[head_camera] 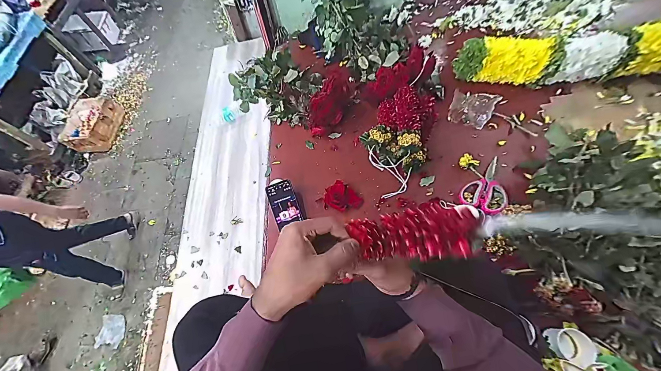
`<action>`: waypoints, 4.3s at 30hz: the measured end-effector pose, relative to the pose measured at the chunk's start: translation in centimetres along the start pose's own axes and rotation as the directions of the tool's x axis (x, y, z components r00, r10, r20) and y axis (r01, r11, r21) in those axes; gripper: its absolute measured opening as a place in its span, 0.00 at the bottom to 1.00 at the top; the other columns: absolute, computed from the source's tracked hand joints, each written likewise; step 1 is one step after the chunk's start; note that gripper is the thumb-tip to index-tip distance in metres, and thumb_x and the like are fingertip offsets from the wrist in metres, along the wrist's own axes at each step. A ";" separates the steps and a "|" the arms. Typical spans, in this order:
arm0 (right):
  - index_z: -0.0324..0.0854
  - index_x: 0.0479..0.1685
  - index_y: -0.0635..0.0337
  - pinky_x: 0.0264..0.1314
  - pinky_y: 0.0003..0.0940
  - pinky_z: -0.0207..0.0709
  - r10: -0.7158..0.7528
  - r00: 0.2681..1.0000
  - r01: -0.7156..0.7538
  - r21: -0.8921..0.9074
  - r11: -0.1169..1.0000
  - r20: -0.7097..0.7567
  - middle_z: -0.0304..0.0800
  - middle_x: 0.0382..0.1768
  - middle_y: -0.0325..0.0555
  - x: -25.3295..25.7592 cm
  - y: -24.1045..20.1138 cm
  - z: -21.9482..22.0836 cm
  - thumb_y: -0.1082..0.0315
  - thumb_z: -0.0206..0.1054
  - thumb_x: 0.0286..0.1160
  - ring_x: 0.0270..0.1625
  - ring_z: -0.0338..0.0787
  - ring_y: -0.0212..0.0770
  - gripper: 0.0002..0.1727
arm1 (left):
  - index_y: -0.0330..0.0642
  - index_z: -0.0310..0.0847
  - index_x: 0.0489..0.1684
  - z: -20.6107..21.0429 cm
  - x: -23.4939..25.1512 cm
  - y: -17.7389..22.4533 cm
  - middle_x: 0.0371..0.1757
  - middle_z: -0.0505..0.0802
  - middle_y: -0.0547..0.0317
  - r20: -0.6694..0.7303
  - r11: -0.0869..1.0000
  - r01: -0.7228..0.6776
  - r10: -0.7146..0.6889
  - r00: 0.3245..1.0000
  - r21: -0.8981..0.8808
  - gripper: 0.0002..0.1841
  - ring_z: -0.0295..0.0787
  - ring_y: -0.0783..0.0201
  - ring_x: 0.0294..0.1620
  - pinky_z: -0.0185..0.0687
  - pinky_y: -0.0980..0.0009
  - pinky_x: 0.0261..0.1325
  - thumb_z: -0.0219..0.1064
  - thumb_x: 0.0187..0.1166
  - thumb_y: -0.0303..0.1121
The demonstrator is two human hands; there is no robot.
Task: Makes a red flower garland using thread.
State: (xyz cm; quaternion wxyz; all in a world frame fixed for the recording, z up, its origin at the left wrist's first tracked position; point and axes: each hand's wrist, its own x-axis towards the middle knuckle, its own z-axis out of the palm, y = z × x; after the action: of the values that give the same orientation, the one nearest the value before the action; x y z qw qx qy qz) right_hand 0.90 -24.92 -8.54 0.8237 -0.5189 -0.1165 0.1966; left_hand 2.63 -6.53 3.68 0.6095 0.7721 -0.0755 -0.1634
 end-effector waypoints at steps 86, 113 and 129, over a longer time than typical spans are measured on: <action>0.90 0.45 0.68 0.29 0.30 0.81 0.275 0.951 -0.290 -0.100 0.952 -0.139 0.91 0.30 0.52 3.6 -0.8 -0.4 0.76 0.73 0.68 0.26 0.85 0.36 0.09 | 0.42 0.88 0.46 -3.8 -5.2 -9.3 0.29 0.94 0.63 -0.070 0.839 0.534 -0.542 0.837 -0.106 0.10 0.88 0.69 0.24 0.86 0.71 0.30 0.71 0.81 0.40; 0.77 0.54 0.69 0.24 0.33 0.85 0.426 0.904 -0.426 -0.023 0.904 -0.012 0.89 0.32 0.53 2.2 -0.5 3.2 0.81 0.78 0.57 0.25 0.89 0.43 0.23 | 0.33 0.84 0.51 -2.3 -4.5 -8.4 0.36 0.96 0.52 -0.074 0.790 0.457 -0.527 0.846 -0.408 0.17 0.92 0.62 0.32 0.87 0.70 0.33 0.81 0.66 0.28; 0.83 0.57 0.70 0.44 0.38 0.93 0.105 0.993 -0.114 -0.227 0.967 -0.050 0.93 0.41 0.53 1.9 1.0 3.5 0.78 0.81 0.61 0.40 0.94 0.44 0.22 | 0.35 0.83 0.52 -1.9 -4.6 -9.2 0.36 0.96 0.53 -0.228 0.888 0.355 -0.426 0.876 -0.294 0.19 0.93 0.62 0.33 0.90 0.68 0.36 0.82 0.66 0.31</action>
State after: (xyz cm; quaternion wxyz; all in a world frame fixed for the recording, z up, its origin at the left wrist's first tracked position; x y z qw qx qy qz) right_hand 1.03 -20.84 -7.90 0.7483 -0.6198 -0.0940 0.2169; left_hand -1.79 -1.11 -4.09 0.6577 0.7061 0.1924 -0.1785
